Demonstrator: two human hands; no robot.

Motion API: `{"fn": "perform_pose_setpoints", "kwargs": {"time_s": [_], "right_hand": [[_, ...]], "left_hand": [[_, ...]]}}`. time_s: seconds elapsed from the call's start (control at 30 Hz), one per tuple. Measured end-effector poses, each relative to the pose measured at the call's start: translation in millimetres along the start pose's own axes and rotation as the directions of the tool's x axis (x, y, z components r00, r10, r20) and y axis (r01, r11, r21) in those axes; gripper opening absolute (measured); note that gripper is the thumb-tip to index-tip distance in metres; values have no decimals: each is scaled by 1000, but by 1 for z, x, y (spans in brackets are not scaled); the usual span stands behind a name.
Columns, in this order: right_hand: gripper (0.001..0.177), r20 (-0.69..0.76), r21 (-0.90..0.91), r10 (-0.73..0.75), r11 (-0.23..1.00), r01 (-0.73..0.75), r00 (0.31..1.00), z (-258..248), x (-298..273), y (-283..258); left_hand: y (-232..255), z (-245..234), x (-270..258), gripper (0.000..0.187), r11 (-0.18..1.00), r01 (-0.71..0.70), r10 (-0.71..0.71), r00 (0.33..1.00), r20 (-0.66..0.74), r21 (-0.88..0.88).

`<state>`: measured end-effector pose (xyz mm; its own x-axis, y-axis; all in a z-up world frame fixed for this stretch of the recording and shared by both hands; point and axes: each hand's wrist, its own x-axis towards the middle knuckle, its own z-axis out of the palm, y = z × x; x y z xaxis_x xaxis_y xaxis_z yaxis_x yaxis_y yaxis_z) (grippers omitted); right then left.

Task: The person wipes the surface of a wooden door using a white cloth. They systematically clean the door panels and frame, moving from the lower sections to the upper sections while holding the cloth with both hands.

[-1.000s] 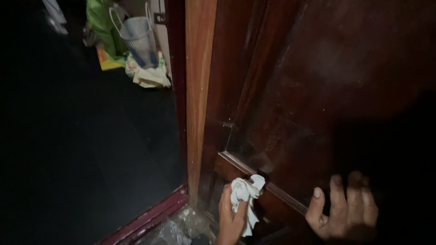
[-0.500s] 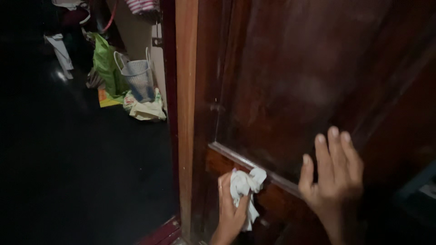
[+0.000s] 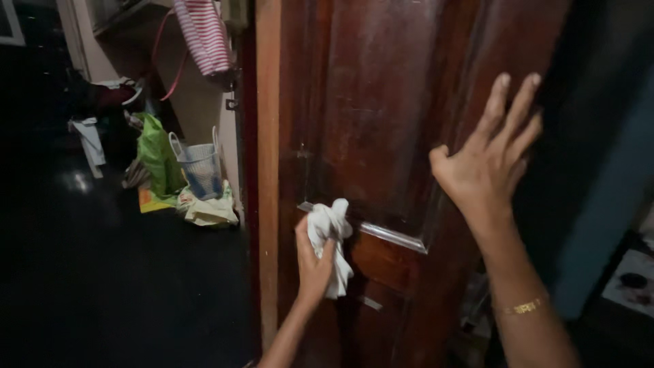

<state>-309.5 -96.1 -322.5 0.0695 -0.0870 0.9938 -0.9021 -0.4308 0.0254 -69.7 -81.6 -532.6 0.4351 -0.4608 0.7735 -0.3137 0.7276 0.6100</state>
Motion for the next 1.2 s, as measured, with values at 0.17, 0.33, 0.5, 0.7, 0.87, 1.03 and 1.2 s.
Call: {"fn": "perform_pose_setpoints", "kwargs": {"time_s": [0.17,0.33,0.5,0.7,0.87,1.03,1.2], "right_hand": [[112,43,3,66,998,-66,997,-7,6,-8],[104,-43,-85,-4,996,1,999,-6,-1,-11],[97,-44,-69,31,997,-34,999,-7,0,-16],[86,-66,-48,2,999,-5,998,-6,-4,-14],[72,-29,-321,-234,923,213,972,-6,-19,-6],[61,41,-277,-236,931,238,971,4,-26,2],[63,52,-284,-222,932,227,974,15,-27,7]], "left_hand": [[10,14,7,65,998,-44,43,999,-28,-38],[27,10,26,75,993,-114,116,991,-66,42],[44,2,59,73,977,-136,162,974,-160,164],[64,33,104,59,944,-208,278,920,-276,256],[95,85,130,74,861,-467,502,846,-180,203],[102,106,116,64,598,-723,673,688,272,346],[86,94,202,64,509,-674,663,704,255,536]]}}
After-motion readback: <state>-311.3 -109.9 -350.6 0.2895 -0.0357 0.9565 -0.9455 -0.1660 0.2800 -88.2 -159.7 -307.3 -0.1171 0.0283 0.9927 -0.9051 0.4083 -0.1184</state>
